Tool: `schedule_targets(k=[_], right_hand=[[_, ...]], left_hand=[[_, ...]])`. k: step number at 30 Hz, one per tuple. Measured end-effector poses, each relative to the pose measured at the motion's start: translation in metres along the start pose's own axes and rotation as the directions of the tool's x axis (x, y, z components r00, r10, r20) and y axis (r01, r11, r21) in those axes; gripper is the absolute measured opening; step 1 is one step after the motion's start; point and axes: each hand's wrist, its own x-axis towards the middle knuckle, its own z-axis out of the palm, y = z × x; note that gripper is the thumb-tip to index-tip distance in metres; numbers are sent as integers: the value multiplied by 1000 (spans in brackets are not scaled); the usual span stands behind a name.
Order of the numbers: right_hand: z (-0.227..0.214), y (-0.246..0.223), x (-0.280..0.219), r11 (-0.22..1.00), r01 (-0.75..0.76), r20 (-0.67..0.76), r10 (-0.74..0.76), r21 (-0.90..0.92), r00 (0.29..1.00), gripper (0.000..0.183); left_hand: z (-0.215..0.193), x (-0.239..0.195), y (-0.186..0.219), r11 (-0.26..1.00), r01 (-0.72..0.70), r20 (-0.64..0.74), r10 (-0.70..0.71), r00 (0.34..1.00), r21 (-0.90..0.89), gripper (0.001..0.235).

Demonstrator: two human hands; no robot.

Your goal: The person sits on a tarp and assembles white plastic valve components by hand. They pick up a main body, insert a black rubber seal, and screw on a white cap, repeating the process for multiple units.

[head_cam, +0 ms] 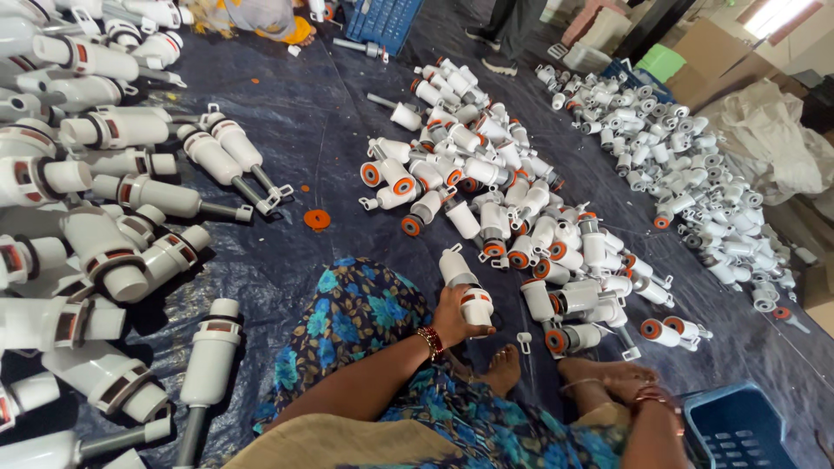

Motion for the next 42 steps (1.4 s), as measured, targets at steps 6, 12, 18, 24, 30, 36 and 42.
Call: schedule_targets(k=[6,12,18,24,30,36,42], right_hand=[[26,-19,-22,1000,12,81,-12,-6,997,51],[23,-15,-40,999,3,108,0,-32,994,54],[1,-11,-16,990,101,84,-93,-96,992,58],[61,-47,-7,939,329,192,-306,-104,933,62],[155,-151,-37,521,823,555,-625,-228,549,44],[192,-217,-57,546,821,525,-655,-168,544,43],[226,-261,-65,324,835,391,-909,445,144,38]], left_hand=[[-5,-1,-2,992,-122,-69,121,990,-21,114],[-7,2,0,961,-197,-128,174,976,-194,108],[-12,-5,46,957,-227,-252,178,951,-183,104],[-26,-4,148,925,-342,-382,259,887,-166,100],[-35,-1,218,886,-447,-333,386,860,-127,104],[-41,-7,189,925,-327,-181,293,939,-196,102],[-44,2,141,919,-260,-206,204,957,-297,92]])
